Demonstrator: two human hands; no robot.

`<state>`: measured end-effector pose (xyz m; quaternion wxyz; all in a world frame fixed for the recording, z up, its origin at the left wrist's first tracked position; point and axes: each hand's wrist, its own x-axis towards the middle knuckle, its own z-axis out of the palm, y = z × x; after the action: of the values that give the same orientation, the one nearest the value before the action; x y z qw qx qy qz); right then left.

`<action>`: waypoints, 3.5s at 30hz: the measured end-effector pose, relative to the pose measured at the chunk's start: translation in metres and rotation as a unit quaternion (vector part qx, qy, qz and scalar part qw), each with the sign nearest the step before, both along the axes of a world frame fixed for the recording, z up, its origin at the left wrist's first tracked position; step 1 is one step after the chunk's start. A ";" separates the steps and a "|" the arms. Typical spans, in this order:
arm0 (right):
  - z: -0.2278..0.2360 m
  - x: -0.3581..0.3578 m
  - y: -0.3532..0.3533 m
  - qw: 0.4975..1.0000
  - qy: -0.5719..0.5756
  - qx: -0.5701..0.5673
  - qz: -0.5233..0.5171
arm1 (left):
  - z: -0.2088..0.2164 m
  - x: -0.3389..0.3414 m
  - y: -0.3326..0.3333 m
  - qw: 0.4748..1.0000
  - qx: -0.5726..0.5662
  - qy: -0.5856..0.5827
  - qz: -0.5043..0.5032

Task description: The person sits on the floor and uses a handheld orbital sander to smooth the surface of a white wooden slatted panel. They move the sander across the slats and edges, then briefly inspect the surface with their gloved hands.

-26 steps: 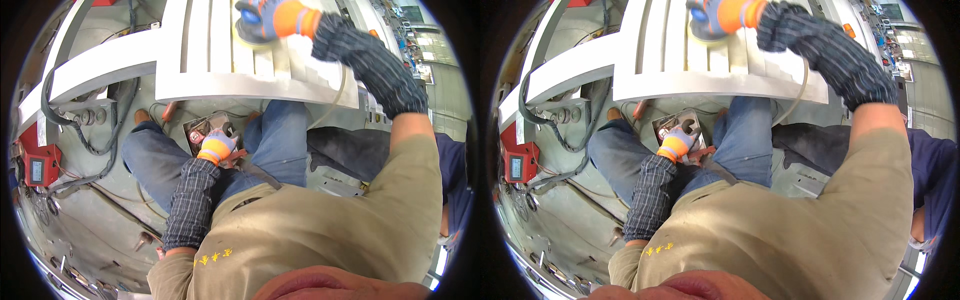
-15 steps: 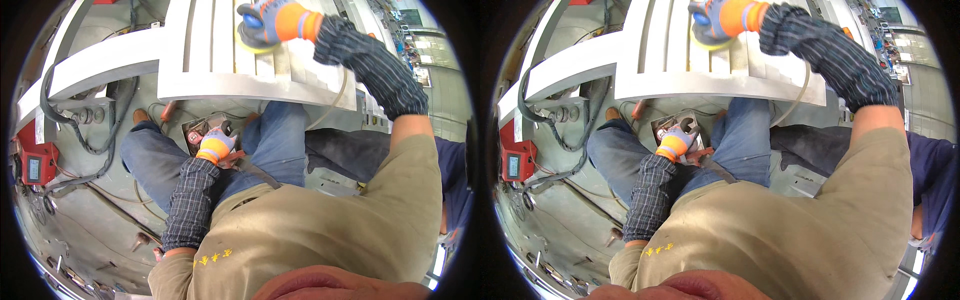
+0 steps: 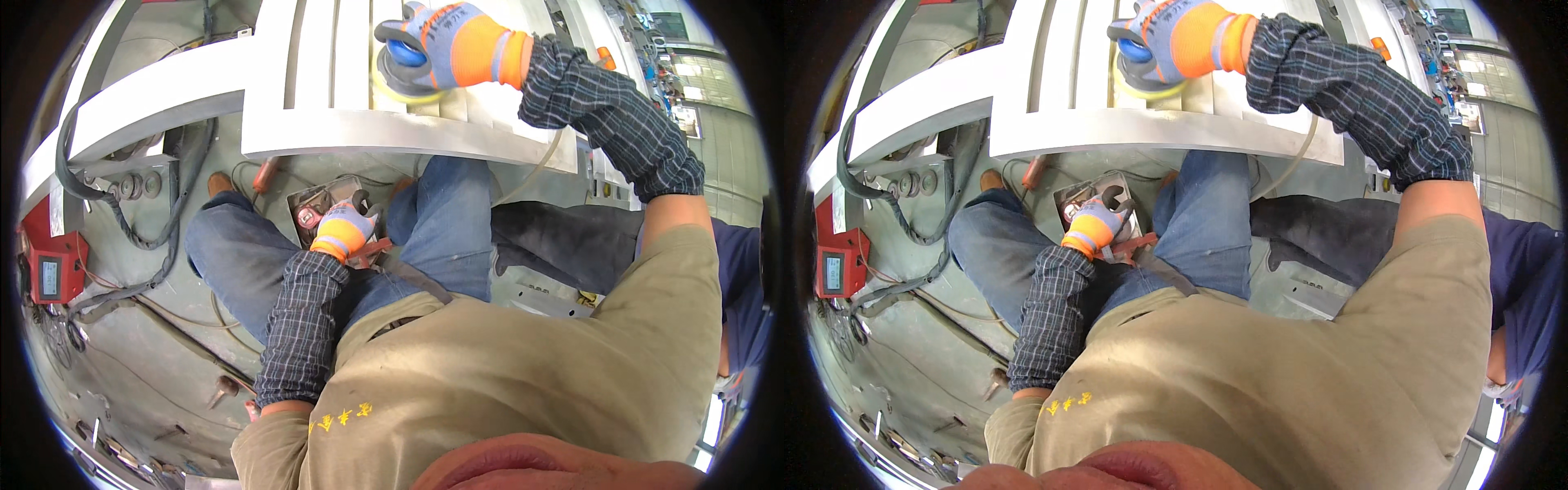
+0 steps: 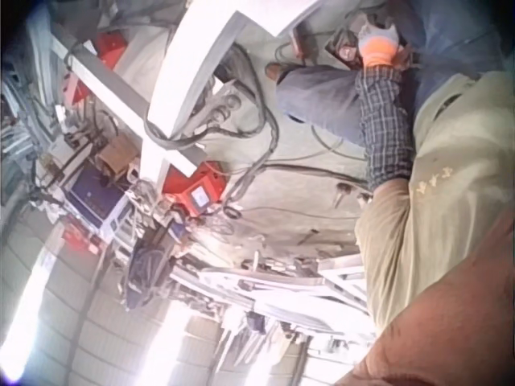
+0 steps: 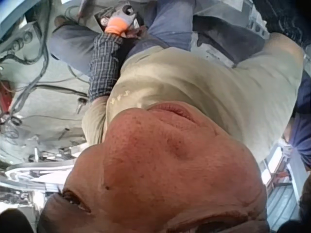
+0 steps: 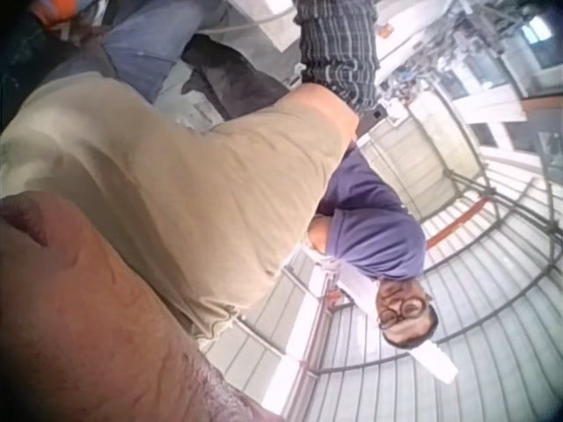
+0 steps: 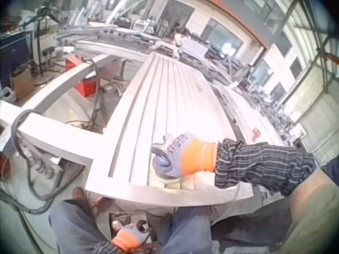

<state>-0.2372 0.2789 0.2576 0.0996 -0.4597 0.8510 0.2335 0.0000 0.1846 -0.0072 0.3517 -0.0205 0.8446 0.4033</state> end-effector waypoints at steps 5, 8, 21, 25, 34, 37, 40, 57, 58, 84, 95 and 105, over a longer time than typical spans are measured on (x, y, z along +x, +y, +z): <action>0.014 0.002 -0.001 0.989 -0.108 -0.037 0.090 | -0.013 0.001 0.005 0.999 -0.042 -0.030 0.010; 0.006 -0.004 0.007 0.984 -0.114 -0.105 0.083 | -0.007 0.001 0.007 0.998 -0.063 -0.019 0.008; 0.008 -0.005 -0.005 0.990 -0.065 -0.105 0.074 | 0.003 0.004 0.000 0.999 -0.034 -0.022 0.017; 0.016 -0.042 -0.012 0.994 -0.028 -0.096 -0.035 | -0.001 -0.002 0.005 0.999 -0.028 -0.038 0.010; 0.008 -0.006 0.002 0.989 -0.083 -0.103 0.069 | 0.005 -0.003 0.000 0.994 -0.101 -0.032 -0.013; 0.015 -0.025 -0.010 0.996 -0.051 -0.051 -0.058 | -0.003 0.000 -0.001 0.997 -0.072 -0.021 -0.013; 0.010 -0.032 -0.007 0.996 0.001 -0.088 -0.035 | -0.008 -0.004 0.001 0.995 -0.092 -0.013 -0.025; 0.011 -0.003 -0.010 0.995 -0.100 -0.021 0.013 | 0.001 0.000 0.000 0.995 -0.089 -0.042 0.001; 0.009 -0.004 -0.012 0.995 -0.087 -0.052 -0.010 | 0.002 0.002 -0.001 0.995 -0.087 -0.043 0.001; 0.020 0.054 0.071 0.819 0.000 -0.568 -0.083 | 0.009 -0.005 0.003 0.999 0.024 0.022 0.030; -0.068 0.150 -0.070 0.658 0.005 -0.740 0.139 | -0.033 0.000 -0.020 0.993 -0.020 0.077 -0.087; -0.005 0.148 -0.055 0.764 -0.132 -0.619 0.123 | 0.002 -0.003 -0.006 0.996 0.024 0.062 0.066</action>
<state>-0.0890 0.2235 0.2526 -0.1246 -0.5486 0.7252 -0.3970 -0.0030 0.1788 -0.0048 0.2714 -0.0427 0.8516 0.4464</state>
